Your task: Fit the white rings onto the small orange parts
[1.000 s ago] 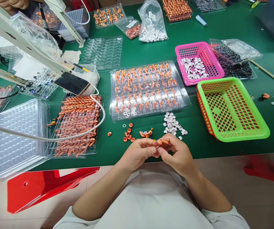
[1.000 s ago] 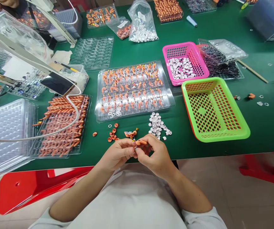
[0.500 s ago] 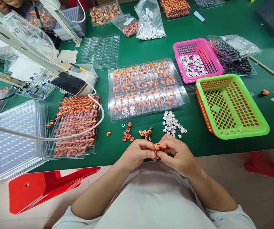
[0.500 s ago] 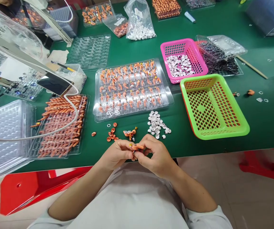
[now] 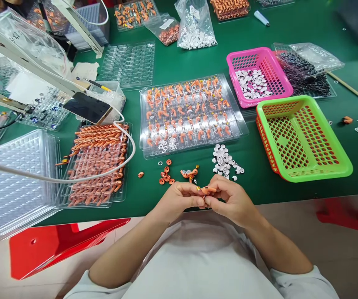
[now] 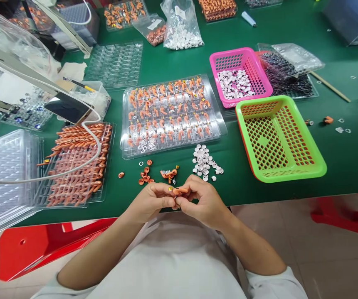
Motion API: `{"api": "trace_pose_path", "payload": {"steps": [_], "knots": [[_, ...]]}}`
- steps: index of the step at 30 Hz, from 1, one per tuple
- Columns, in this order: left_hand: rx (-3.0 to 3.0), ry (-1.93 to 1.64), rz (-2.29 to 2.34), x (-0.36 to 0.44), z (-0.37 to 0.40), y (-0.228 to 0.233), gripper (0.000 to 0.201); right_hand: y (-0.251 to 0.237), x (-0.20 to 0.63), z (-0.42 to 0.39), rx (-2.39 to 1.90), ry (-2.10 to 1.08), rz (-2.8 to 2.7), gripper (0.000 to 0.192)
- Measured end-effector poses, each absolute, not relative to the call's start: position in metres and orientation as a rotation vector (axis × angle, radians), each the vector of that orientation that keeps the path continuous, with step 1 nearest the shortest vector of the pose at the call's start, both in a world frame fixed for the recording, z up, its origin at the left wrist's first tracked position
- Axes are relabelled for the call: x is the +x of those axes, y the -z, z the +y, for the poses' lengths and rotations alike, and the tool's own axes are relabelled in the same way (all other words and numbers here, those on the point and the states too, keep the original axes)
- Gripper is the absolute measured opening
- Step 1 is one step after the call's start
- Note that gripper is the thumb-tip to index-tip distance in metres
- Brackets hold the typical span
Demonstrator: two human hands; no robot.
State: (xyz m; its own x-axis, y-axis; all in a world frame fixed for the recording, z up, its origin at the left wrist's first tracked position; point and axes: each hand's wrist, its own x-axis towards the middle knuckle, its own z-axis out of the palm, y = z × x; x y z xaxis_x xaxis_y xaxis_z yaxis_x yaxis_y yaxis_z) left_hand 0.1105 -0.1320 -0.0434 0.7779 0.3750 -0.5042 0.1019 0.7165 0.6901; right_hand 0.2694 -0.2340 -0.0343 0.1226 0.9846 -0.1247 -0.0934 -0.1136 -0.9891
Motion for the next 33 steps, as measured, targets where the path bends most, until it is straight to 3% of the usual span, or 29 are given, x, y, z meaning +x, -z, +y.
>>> {"api": "trace_pose_path", "payload": {"steps": [4, 8, 10, 19, 24, 33], "knots": [[0.715, -0.205, 0.653, 0.115, -0.132, 0.034, 0.014, 0.035, 0.272, -0.231, -1.221, -1.333, -0.866, 0.006], [0.637, -0.163, 0.573, 0.115, -0.130, 0.030, 0.013, 0.040, 0.281, -0.230, -1.101, -1.456, -0.772, 0.037], [0.614, -0.111, 0.543, 0.114, -0.129, 0.030, 0.015, 0.042, 0.286, -0.229, -1.107, -1.408, -0.843, 0.040], [0.638, 0.021, 0.560, 0.112, -0.125, 0.023, 0.023, 0.028, 0.301, -0.224, -1.157, -1.212, -1.494, 0.029], [0.825, -0.025, 0.662, 0.112, -0.124, 0.023, 0.020, 0.027, 0.303, -0.227, -1.354, -1.047, -1.550, 0.016], [1.062, -0.119, 0.842, 0.123, -0.130, 0.017, 0.012, 0.027, 0.287, -0.233, -1.549, -0.847, -1.536, 0.013]]}}
